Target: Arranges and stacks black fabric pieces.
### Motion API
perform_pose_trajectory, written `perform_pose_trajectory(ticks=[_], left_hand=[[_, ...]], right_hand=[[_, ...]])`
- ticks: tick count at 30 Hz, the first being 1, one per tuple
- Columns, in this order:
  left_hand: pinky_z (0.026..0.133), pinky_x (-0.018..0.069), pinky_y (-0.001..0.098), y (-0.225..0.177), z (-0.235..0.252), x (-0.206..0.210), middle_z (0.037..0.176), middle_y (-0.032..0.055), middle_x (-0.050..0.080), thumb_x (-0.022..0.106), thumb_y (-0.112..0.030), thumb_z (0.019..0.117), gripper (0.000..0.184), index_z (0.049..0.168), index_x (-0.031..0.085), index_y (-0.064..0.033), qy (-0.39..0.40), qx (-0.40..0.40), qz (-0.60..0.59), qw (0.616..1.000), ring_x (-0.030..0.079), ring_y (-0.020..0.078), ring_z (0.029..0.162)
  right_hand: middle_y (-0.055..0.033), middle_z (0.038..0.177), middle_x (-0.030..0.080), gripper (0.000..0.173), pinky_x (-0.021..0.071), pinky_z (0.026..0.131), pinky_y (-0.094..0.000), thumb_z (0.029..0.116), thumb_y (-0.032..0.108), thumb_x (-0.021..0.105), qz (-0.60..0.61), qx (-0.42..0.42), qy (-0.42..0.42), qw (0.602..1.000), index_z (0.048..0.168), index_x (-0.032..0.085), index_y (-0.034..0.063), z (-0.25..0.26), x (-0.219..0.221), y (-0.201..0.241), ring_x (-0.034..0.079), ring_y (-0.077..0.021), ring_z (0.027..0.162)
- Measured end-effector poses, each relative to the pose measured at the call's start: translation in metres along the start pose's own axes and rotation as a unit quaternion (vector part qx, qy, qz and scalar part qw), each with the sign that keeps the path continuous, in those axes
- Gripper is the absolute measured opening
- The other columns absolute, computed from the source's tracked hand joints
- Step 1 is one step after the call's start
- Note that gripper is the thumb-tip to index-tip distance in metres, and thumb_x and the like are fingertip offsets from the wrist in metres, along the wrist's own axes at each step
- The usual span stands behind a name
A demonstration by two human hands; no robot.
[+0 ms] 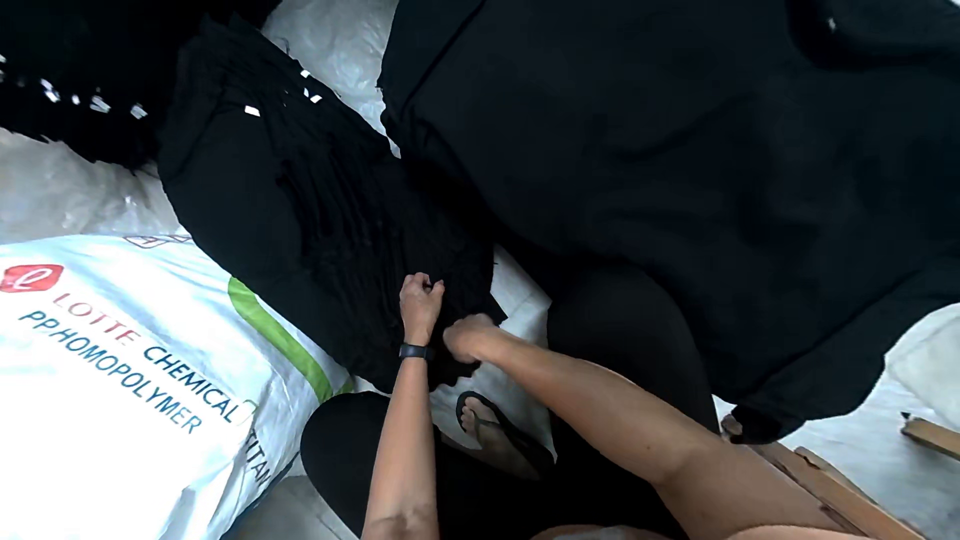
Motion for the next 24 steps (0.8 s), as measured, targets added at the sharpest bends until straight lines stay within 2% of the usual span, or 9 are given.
perform_pose_trajectory(ticks=[5,9,11,13,15,17,19,21,24], left_hand=[[0.072,0.0539,0.0379,0.016,-0.031,-0.022,0.079,0.0101,0.059,0.066,0.000,0.0917,0.017,0.079,0.054,0.0003,-0.059,-0.070,-0.259,0.962,0.060,0.0181,0.074],[0.064,0.0551,0.0250,0.021,-0.055,-0.032,0.066,-0.0005,0.053,0.064,0.005,0.0904,0.024,0.074,0.049,-0.0048,-0.066,-0.054,-0.280,0.956,0.058,0.0069,0.060],[0.065,0.0551,0.0251,0.022,-0.058,-0.034,0.068,0.0000,0.053,0.064,0.004,0.0905,0.020,0.077,0.051,-0.0032,-0.060,-0.055,-0.258,0.963,0.057,0.0068,0.060],[0.065,0.0549,0.0270,0.021,-0.058,-0.036,0.077,0.0051,0.056,0.065,0.004,0.0895,0.010,0.095,0.056,0.0036,-0.058,-0.055,-0.246,0.966,0.059,0.0094,0.064],[0.068,0.0559,0.0292,0.019,-0.059,-0.037,0.091,0.0106,0.058,0.063,0.006,0.0899,0.043,0.130,0.046,0.0074,-0.049,-0.059,-0.256,0.964,0.061,0.0123,0.070],[0.066,0.0561,0.0293,0.018,-0.058,-0.035,0.093,0.0100,0.058,0.062,0.006,0.0898,0.062,0.145,0.035,0.0027,-0.049,-0.051,-0.262,0.962,0.061,0.0119,0.069],[0.069,0.0553,0.0312,0.017,-0.057,-0.034,0.097,0.0122,0.057,0.059,0.006,0.0930,0.052,0.142,0.042,0.0034,-0.037,-0.026,-0.238,0.970,0.060,0.0143,0.072],[0.080,0.0559,0.0375,0.017,-0.057,-0.035,0.113,0.0197,0.064,0.054,0.005,0.0968,0.028,0.123,0.063,0.0046,-0.017,0.000,-0.184,0.983,0.065,0.0222,0.089],[0.089,0.0526,0.0373,0.008,-0.056,-0.040,0.116,0.0201,0.065,0.051,0.002,0.0984,0.025,0.110,0.073,0.0021,-0.007,-0.002,-0.106,0.994,0.064,0.0246,0.102]], right_hand=[[-0.0244,0.123,0.064,0.020,0.0545,0.086,-0.0550,0.1015,0.000,0.054,0.142,0.110,-0.239,0.954,0.117,0.065,-0.0045,0.020,-0.019,-0.032,0.064,-0.0418,0.114],[-0.0247,0.120,0.066,0.018,0.0542,0.086,-0.0548,0.1029,0.004,0.055,0.129,0.095,-0.275,0.948,0.113,0.068,-0.0043,0.035,-0.018,-0.038,0.065,-0.0421,0.110],[-0.0244,0.115,0.068,0.015,0.0545,0.085,-0.0542,0.1006,-0.002,0.055,0.114,0.095,-0.273,0.951,0.108,0.068,-0.0051,0.035,-0.019,-0.036,0.066,-0.0415,0.109],[-0.0245,0.114,0.068,0.016,0.0535,0.089,-0.0542,0.1012,-0.001,0.054,0.138,0.099,-0.262,0.950,0.108,0.068,-0.0054,0.035,-0.022,-0.034,0.066,-0.0413,0.112],[-0.0242,0.115,0.068,0.019,0.0523,0.091,-0.0544,0.1028,0.007,0.054,0.177,0.110,-0.264,0.942,0.110,0.068,-0.0039,0.036,-0.024,-0.036,0.065,-0.0404,0.114],[-0.0238,0.118,0.068,0.025,0.0523,0.090,-0.0556,0.1043,0.016,0.056,0.180,0.115,-0.269,0.939,0.115,0.066,-0.0031,0.041,-0.022,-0.039,0.065,-0.0402,0.114],[-0.0249,0.121,0.067,0.028,0.0514,0.092,-0.0566,0.1057,0.019,0.055,0.171,0.111,-0.258,0.944,0.118,0.066,-0.0040,0.044,-0.022,-0.041,0.064,-0.0414,0.116],[-0.0247,0.118,0.067,0.020,0.0520,0.091,-0.0549,0.1036,0.009,0.054,0.163,0.119,-0.250,0.947,0.113,0.067,-0.0038,0.041,-0.025,-0.039,0.064,-0.0411,0.115],[-0.0237,0.118,0.068,0.021,0.0510,0.092,-0.0554,0.1019,0.013,0.058,0.195,0.128,-0.228,0.945,0.110,0.068,-0.0028,0.030,-0.031,-0.034,0.064,-0.0394,0.117]])
Point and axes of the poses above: each hand's wrist, its own z-axis towards the middle knuckle, its own x-axis out of the palm, y = z × x, the point moved 2 cm from there along z, towards the middle knuckle
